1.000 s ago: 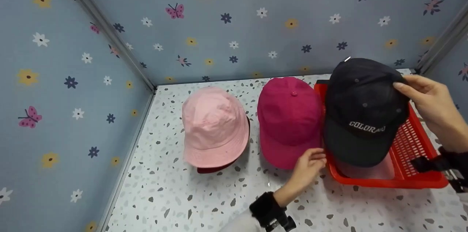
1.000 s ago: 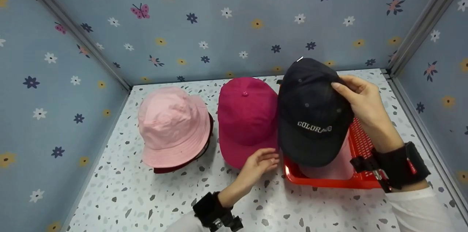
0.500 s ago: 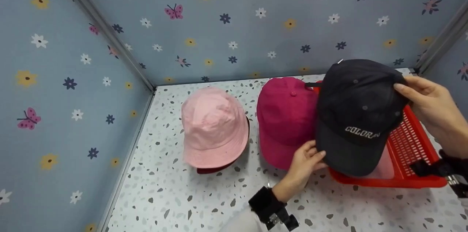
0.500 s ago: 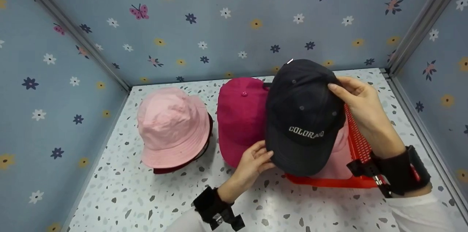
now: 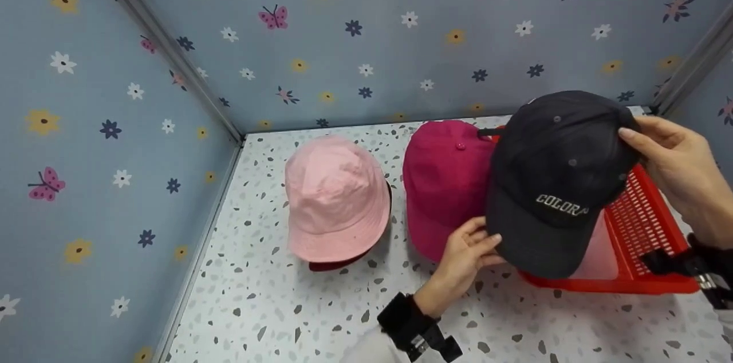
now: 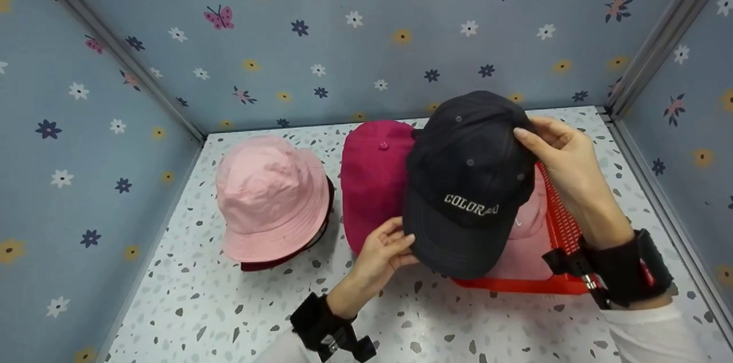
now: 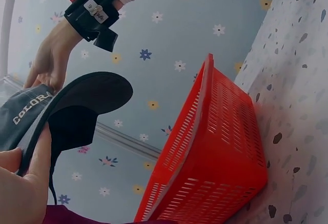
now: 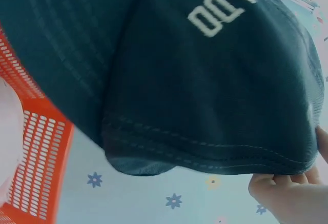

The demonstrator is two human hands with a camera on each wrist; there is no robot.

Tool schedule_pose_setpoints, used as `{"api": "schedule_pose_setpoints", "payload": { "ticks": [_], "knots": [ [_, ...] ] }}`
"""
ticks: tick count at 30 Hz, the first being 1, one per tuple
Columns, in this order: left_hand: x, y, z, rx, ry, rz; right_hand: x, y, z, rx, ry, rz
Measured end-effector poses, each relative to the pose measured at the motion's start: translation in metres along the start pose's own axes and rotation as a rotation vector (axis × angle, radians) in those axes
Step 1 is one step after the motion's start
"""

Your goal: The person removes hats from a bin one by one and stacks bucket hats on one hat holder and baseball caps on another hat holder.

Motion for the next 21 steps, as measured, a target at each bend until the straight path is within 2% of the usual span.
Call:
{"api": "schedule_pose_setpoints", "payload": {
  "ticks": [2,6,9,14,21],
  "knots": [
    [0.004,0.001,-0.001,-0.007,0.003,-0.011,-0.004,0.002,-0.002,0.033,-0.046,-0.086],
    [0.013,0.002,-0.003,-0.019,0.013,-0.047,-0.011,0.004,-0.008,0.130,-0.114,-0.340],
    [0.021,0.002,-0.004,-0.028,0.029,-0.076,-0.014,0.007,-0.014,0.180,-0.159,-0.422],
    [0.036,0.003,-0.006,-0.034,0.053,-0.130,-0.014,0.016,-0.023,0.178,-0.225,-0.281],
    [0.052,0.002,-0.008,-0.028,0.086,-0.159,-0.003,0.032,-0.033,0.176,-0.228,0.071]
  ]
}}
Point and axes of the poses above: each hand's wrist, its own z-axis towards the middle knuckle, its own y-axis out of the palm, x = y × z, the point moved 4 cm from there along z, towards the middle knuckle, and after that the axes turned 9 degrees about -z, right-handed, at the moved point
